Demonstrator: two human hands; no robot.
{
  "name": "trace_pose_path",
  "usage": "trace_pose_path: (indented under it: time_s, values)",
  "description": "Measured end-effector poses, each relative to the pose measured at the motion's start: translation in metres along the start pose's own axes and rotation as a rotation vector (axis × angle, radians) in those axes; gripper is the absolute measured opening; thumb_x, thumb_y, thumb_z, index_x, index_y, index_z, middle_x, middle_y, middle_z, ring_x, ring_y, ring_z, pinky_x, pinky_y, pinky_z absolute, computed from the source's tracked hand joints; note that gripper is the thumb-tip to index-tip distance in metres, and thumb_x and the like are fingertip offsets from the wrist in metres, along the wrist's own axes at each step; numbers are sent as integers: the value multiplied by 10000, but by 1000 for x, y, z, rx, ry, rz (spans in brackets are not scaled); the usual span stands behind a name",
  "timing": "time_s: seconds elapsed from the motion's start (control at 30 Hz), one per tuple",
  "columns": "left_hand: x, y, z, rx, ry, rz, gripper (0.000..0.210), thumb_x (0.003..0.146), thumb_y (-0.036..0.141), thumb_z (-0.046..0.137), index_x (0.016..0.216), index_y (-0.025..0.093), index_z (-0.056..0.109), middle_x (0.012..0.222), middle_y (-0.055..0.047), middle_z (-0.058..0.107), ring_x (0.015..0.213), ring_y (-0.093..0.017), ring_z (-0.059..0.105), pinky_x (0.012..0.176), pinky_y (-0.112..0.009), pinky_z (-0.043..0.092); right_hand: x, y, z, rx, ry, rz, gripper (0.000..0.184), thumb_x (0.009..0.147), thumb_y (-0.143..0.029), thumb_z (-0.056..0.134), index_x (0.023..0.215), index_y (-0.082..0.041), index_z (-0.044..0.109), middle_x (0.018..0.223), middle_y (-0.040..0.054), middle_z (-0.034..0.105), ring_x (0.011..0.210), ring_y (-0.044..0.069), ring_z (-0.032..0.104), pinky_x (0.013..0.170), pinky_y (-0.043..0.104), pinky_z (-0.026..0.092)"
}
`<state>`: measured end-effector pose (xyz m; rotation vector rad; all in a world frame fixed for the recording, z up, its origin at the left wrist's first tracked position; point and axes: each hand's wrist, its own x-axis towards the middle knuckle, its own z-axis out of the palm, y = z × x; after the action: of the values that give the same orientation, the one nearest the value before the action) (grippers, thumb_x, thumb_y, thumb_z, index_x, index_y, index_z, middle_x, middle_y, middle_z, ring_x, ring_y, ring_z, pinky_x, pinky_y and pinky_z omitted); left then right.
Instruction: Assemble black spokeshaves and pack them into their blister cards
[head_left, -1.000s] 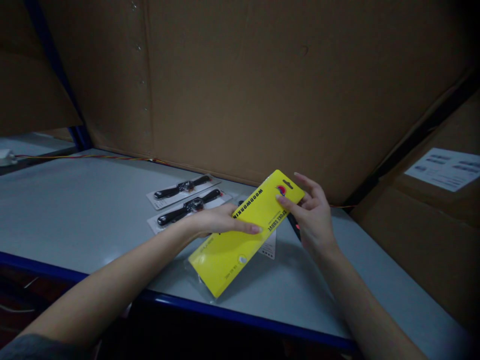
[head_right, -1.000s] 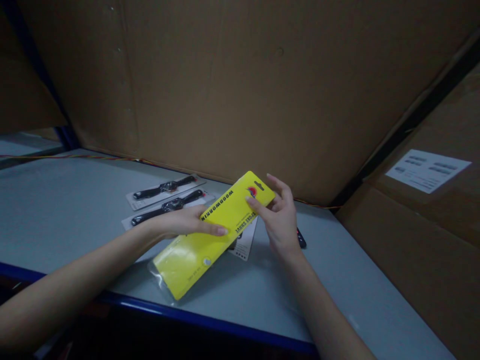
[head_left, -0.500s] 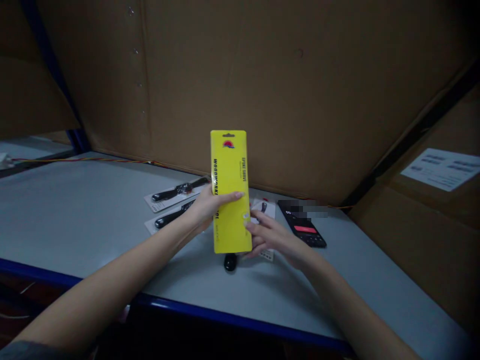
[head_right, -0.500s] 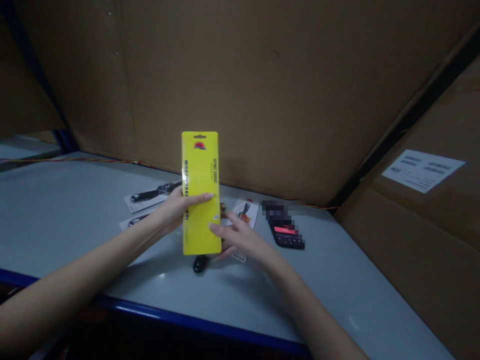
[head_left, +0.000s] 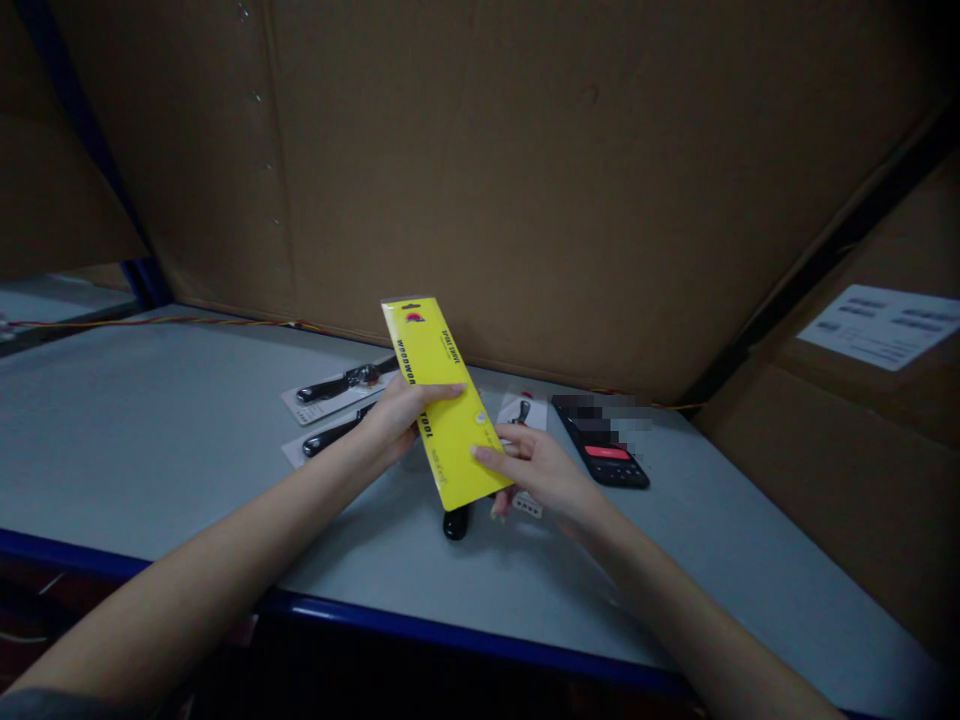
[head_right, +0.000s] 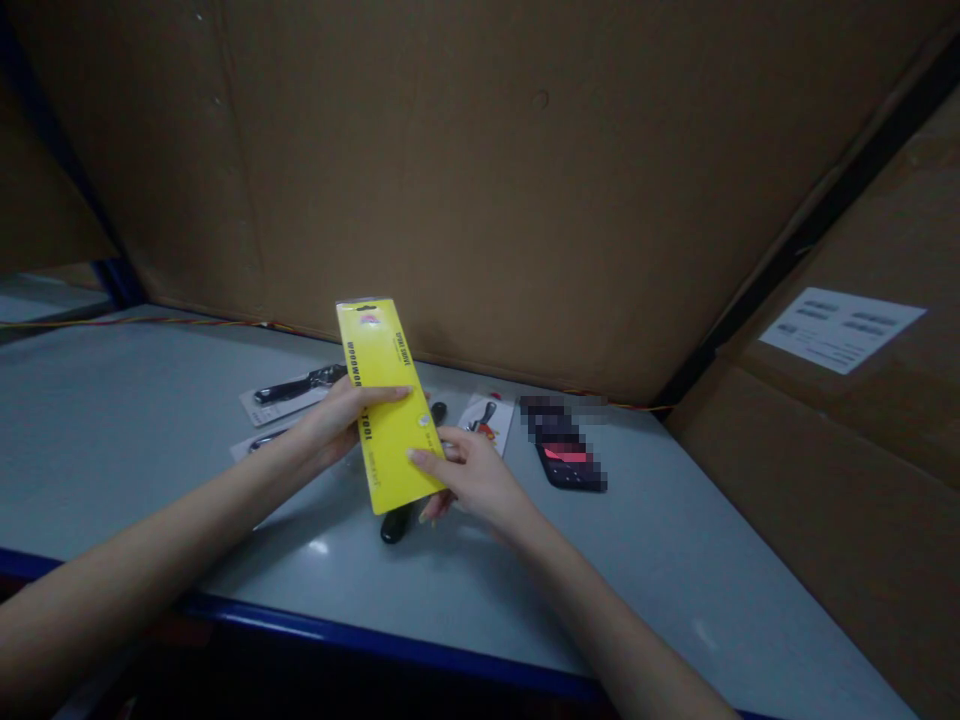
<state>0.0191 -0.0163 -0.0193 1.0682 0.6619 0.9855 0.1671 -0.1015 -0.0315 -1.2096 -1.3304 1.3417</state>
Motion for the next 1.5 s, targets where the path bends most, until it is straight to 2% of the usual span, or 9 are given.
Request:
trace_pose_path:
  time_s: [0.1,0.23,0.47,0.63,0.9,1.07,1.33,1.4,1.5]
  values:
    - [-1,0,1,-12,38,4,396,603,204,704,969,111,584,929,-133,666,816,-239,625,752,-364,490,-1,-1,2,-31,63,-57,362,683,-392,632,932,-146,540,688,39,664,367,104,565,305,186,453]
    - [-1,-1,2,-10,59,62,387,631,252,693,979,117,591,944,-135,665,779,-222,633,728,-341,497,0,-1,3,-92,125,-99,333,724,-430,585,885,-149,506,479,-26,581,292,81,497,251,148,378]
    - [-1,0,1,26,56,119,370,645,296,686,957,117,600,961,-135,663,733,-211,640,689,-323,509,0,-4,2,-22,-2,-78,370,725,-408,595,959,-145,483,487,-12,607,337,93,535,334,176,445]
    - [1,-1,-3,35,132,127,423,634,359,687,965,110,598,898,-129,679,694,-215,644,653,-320,516,-6,-10,5,24,-75,-38,440,688,-328,650,1032,-129,460,555,1,639,428,106,587,447,213,508]
    - [2,-1,-3,62,172,125,467,625,408,681,967,98,607,884,-136,681,676,-212,646,624,-308,519,-5,-3,7,-15,-124,-46,388,710,-354,621,983,-148,438,492,-12,616,370,122,558,368,214,461]
    - [3,-2,-2,65,136,148,459,625,360,694,998,110,600,945,-143,670,723,-217,645,649,-319,520,-2,-1,5,7,-89,-29,432,670,-296,661,1004,-160,425,530,-23,619,409,116,574,396,207,469]
    - [0,4,1,46,108,91,449,571,232,735,978,106,595,970,-151,659,769,-230,637,687,-353,514,-2,0,-1,-21,-87,39,550,634,-217,693,1094,-166,396,642,-3,642,449,92,567,417,189,460]
    - [-2,4,2,45,100,79,427,565,214,737,955,105,599,973,-149,657,767,-225,636,685,-348,512,-2,1,-1,-36,-99,40,482,656,-245,682,1060,-155,433,638,0,634,438,79,552,391,168,434]
    - [-4,2,4,29,42,65,406,567,193,733,943,111,602,969,-141,657,765,-221,635,683,-343,510,0,4,3,-80,-111,38,326,757,-382,570,950,-135,478,552,-7,598,357,72,509,315,162,377]
